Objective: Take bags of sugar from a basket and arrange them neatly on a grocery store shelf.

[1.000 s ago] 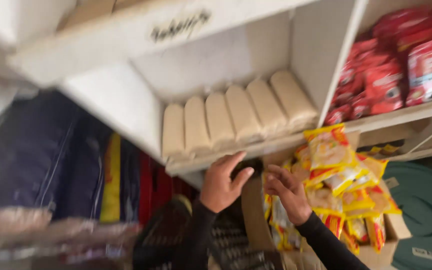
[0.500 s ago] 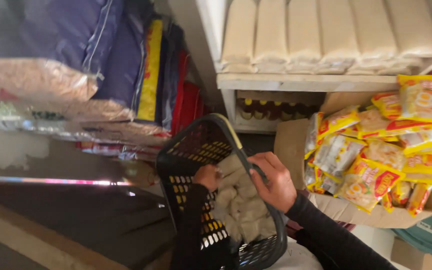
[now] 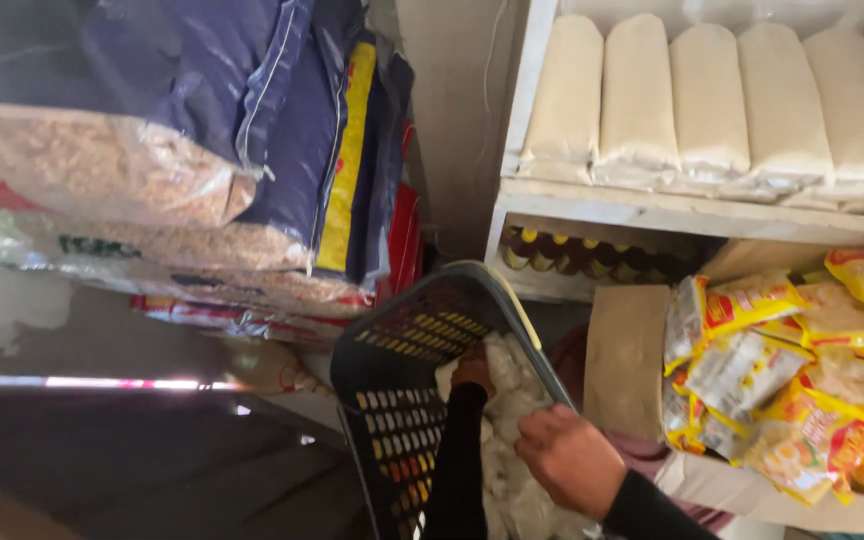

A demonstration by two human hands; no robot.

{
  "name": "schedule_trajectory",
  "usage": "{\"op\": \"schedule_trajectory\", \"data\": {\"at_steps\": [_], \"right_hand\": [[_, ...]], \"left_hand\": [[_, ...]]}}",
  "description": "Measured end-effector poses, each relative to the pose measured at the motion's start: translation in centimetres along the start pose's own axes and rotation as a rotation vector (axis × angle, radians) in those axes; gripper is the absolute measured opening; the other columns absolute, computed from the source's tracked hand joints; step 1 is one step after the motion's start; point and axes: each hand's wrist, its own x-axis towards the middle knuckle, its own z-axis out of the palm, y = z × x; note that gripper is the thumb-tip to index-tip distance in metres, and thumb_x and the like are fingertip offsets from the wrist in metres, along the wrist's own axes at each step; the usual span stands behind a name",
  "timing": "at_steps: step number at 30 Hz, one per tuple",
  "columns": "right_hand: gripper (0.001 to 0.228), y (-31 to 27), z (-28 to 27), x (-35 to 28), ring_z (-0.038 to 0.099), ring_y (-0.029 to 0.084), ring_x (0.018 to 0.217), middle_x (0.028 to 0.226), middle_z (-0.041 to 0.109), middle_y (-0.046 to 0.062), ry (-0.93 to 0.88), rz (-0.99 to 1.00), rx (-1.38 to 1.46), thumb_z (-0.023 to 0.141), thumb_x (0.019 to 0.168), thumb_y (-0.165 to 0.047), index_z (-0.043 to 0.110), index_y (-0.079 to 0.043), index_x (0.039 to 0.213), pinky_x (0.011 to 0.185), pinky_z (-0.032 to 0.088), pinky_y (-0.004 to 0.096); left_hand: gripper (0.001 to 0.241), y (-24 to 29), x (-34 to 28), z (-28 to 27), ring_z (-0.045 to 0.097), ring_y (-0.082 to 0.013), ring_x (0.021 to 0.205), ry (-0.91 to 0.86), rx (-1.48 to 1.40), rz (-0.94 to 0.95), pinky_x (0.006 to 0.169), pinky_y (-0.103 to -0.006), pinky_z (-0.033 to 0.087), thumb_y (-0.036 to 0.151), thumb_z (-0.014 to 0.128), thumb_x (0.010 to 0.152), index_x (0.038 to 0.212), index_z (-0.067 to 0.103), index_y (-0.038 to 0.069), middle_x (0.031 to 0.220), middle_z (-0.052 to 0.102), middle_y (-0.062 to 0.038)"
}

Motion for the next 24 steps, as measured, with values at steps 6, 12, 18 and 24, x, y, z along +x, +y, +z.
{"op": "schedule_trajectory", "data": {"at_steps": [6, 12, 18, 24], "right_hand": [[0.012, 0.8, 1.0, 0.4, 0.057, 0.025, 0.090, 0.087, 0.056, 0.006, -0.086, -0.011, -0.136, 0.065, 0.074, -0.022, 0.062, -0.011, 0.078, 0.078, 0.043, 0.037], [0.011, 0.9, 0.8, 0.8, 0.058, 0.022, 0.091, 0.087, 0.055, 0.004, -0.035, -0.010, -0.136, 0.064, 0.075, -0.022, 0.062, -0.011, 0.079, 0.078, 0.044, 0.036], [0.014, 0.5, 0.1, 0.5, 0.058, 0.025, 0.091, 0.089, 0.056, 0.006, -0.127, 0.025, -0.049, 0.071, 0.073, -0.017, 0.063, -0.009, 0.082, 0.077, 0.043, 0.040], [0.041, -0.2, -1.7, -0.3, 0.060, 0.034, 0.101, 0.100, 0.058, 0.012, -0.064, 0.098, 0.114, 0.080, 0.071, -0.019, 0.062, -0.005, 0.105, 0.083, 0.045, 0.047]], "left_hand": [[0.098, 0.4, 0.9, -0.7, 0.046, -0.0421, 0.131, -0.031, 0.080, -0.032, 0.104, -0.0551, 0.044, 0.024, 0.083, 0.070, 0.153, 0.032, 0.011, 0.147, 0.045, -0.017], [0.092, 1.2, 0.9, -0.2, 0.049, -0.0410, 0.126, -0.006, 0.025, -0.064, 0.101, -0.0542, 0.046, 0.025, 0.086, 0.068, 0.145, 0.037, 0.012, 0.139, 0.049, -0.016], [0.067, -0.2, -2.5, -2.5, 0.061, -0.0387, 0.112, 0.100, -0.129, -0.080, 0.093, -0.0510, 0.052, 0.027, 0.088, 0.068, 0.125, 0.057, 0.011, 0.119, 0.063, -0.017], [0.049, -2.8, -4.9, -6.5, 0.073, -0.0328, 0.095, 0.250, -0.306, 0.047, 0.084, -0.0454, 0.058, 0.028, 0.092, 0.062, 0.104, 0.072, 0.012, 0.099, 0.076, -0.014]]}}
